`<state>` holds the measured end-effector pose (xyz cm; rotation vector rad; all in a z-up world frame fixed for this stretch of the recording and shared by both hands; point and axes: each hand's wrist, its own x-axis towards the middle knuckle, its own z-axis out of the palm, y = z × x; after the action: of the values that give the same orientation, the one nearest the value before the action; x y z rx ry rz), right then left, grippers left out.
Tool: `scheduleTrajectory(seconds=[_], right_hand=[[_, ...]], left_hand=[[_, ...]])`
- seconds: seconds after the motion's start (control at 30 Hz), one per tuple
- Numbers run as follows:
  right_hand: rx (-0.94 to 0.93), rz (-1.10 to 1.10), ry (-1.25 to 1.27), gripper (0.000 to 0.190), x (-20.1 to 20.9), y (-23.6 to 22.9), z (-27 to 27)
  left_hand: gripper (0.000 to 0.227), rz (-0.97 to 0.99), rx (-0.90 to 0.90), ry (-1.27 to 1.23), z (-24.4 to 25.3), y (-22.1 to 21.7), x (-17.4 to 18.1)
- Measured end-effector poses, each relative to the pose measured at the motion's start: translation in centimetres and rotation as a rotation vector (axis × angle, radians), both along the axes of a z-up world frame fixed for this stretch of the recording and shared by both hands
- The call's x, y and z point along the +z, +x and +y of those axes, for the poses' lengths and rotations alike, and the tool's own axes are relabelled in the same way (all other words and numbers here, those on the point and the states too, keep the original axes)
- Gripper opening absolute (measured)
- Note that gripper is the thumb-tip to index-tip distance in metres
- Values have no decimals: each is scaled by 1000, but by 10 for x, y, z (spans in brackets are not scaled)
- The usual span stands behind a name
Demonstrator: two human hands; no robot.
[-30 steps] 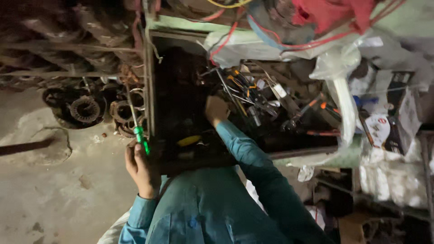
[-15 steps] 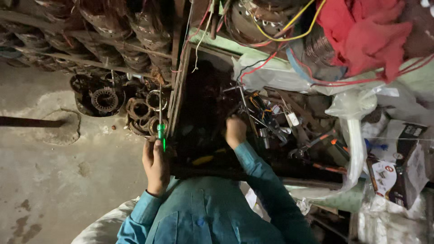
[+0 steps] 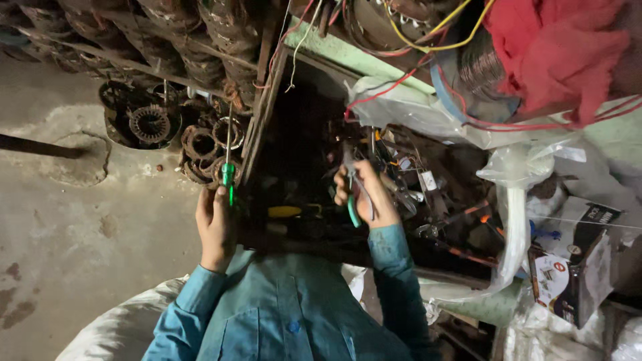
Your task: The person uses a screwdriver to pry apart copper windings on circular motor stator components on a workbench. They repeatedly insert the tool into slots and lever to separate the parts, handling several stators one at a time.
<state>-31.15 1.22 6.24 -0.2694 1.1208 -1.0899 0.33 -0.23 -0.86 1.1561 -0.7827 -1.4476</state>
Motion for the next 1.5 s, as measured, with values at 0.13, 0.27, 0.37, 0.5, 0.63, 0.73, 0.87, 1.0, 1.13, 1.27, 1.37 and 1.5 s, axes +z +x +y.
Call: scheduleTrajectory(seconds=[0.13,0.27,0.37,0.5,0.63,0.73,0.87,1.0,1.13,1.27,1.37,1.5], right_hand=[[50,-419,68,28,-2,21,23],[148,-336,321,24,14,68,49],[400,-32,216,43,31,95,64],[637,857,-690,72,50,122,75],[637,1062,-901,43,67,146,62],[629,1040,-1339,40,67,172,44],[774,931,-1026,26,51,236,16],[757,837,-697,15,44,318,-2],[665,786,-1327,10,37,398,-21],[896,778,-978,13,33,474,-32],[758,591,-1421,16,34,530,-47],[678,242,-1698,16,25,615,-67]], left_hand=[[23,53,-1,-14,-3,-4,11],[30,33,27,-9,9,-3,37],[37,90,100,19,37,0,59],[39,112,140,37,77,24,77],[35,118,204,44,108,54,79],[33,109,296,122,120,72,71],[27,-175,305,18,114,116,62],[24,-434,309,49,103,202,69],[26,-333,392,-78,100,272,85],[27,-579,601,76,109,324,95],[27,-390,736,34,122,362,95],[29,-559,940,120,125,416,89]])
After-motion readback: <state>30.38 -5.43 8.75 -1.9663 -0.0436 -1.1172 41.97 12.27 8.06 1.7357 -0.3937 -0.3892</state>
